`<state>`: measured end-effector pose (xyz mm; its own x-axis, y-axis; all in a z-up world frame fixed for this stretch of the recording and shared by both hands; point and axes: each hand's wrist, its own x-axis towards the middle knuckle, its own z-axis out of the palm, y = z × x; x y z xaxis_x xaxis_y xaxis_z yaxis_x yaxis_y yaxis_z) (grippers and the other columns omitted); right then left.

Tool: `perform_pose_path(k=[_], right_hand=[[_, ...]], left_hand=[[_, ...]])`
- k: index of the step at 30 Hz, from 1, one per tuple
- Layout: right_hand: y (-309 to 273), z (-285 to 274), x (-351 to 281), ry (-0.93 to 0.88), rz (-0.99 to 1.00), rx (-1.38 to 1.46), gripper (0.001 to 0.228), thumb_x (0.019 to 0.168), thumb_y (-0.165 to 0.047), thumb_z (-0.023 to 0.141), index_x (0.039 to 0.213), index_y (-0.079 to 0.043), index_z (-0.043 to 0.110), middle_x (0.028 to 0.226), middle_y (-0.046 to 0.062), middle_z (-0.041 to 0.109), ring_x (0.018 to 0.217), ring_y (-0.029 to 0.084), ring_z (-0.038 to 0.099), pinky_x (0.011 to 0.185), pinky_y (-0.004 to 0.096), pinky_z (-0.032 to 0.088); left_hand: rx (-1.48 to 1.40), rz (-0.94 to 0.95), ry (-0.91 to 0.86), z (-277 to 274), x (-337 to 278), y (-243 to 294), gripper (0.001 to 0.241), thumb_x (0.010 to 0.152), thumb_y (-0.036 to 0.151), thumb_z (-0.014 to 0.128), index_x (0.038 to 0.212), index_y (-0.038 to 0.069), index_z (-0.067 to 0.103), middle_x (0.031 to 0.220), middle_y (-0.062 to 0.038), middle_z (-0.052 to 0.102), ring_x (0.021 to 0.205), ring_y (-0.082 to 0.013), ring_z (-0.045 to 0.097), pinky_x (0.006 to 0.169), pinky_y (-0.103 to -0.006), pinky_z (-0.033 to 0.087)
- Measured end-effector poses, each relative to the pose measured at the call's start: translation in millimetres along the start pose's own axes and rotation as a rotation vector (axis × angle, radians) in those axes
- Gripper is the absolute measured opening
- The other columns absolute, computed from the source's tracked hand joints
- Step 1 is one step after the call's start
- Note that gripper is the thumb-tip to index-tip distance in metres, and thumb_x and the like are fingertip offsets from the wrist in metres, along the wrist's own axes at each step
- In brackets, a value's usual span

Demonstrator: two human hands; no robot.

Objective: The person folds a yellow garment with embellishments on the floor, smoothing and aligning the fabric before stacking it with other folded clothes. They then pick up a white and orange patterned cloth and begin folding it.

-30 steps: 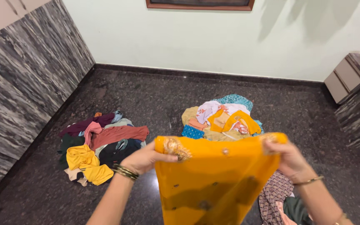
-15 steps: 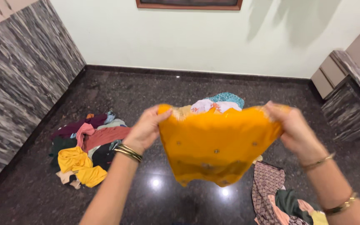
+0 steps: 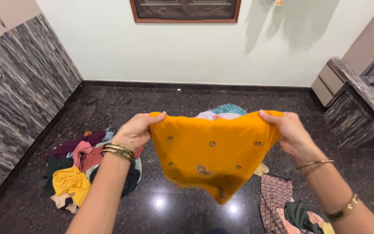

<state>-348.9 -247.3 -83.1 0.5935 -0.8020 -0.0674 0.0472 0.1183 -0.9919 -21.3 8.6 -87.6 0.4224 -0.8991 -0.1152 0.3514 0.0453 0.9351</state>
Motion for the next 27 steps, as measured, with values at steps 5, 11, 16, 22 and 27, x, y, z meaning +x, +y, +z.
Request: perform_pose_path(k=[5,11,16,22,27], right_hand=[[-48,-5,-13,-0.245,-0.315,0.093,0.027,0.088,-0.012,0.069,0.113,0.0,0.068,0.105,0.007,0.076,0.092,0.016,0.074,0.083,0.033,0.061],[-12,9,-9,-0.219,-0.152,-0.147,0.027,0.098,-0.02,0.064,0.108,0.002,0.074,0.097,0.011,0.078,0.082,0.017,0.073,0.075,0.032,0.058],[16,18,1,-0.168,0.065,0.027,0.029,0.099,-0.022,0.065,0.103,0.006,0.072,0.093,0.012,0.077,0.077,0.018,0.072,0.071,0.034,0.057],[36,22,21,-0.263,0.168,0.037,0.027,0.099,-0.018,0.064,0.106,0.007,0.07,0.096,0.013,0.076,0.082,0.019,0.072,0.076,0.033,0.058],[60,40,27,-0.396,0.245,-0.02,0.026,0.094,-0.011,0.061,0.112,0.005,0.069,0.105,0.014,0.075,0.089,0.019,0.074,0.08,0.036,0.059]], left_hand=[[0.071,0.319,-0.157,-5,-25,42,0.034,0.089,0.009,0.072,0.121,0.002,0.065,0.119,-0.005,0.071,0.111,-0.0156,0.068,0.101,-0.0346,0.053],[0.013,-0.099,-0.01,-16,-7,25,0.03,0.094,0.015,0.065,0.119,-0.002,0.067,0.116,-0.009,0.075,0.105,-0.0186,0.072,0.096,-0.0354,0.057],[0.072,-0.307,-0.072,-41,-15,-4,0.044,0.098,0.035,0.061,0.108,-0.007,0.069,0.102,-0.016,0.076,0.089,-0.0253,0.073,0.082,-0.0441,0.057],[0.071,-0.282,0.019,-59,-45,-10,0.028,0.094,0.018,0.067,0.108,-0.005,0.07,0.109,-0.012,0.076,0.102,-0.0217,0.072,0.094,-0.0372,0.057],[0.122,-0.301,0.056,-75,-68,-31,0.031,0.09,0.016,0.069,0.114,-0.004,0.073,0.115,-0.012,0.077,0.107,-0.021,0.073,0.095,-0.0353,0.056]])
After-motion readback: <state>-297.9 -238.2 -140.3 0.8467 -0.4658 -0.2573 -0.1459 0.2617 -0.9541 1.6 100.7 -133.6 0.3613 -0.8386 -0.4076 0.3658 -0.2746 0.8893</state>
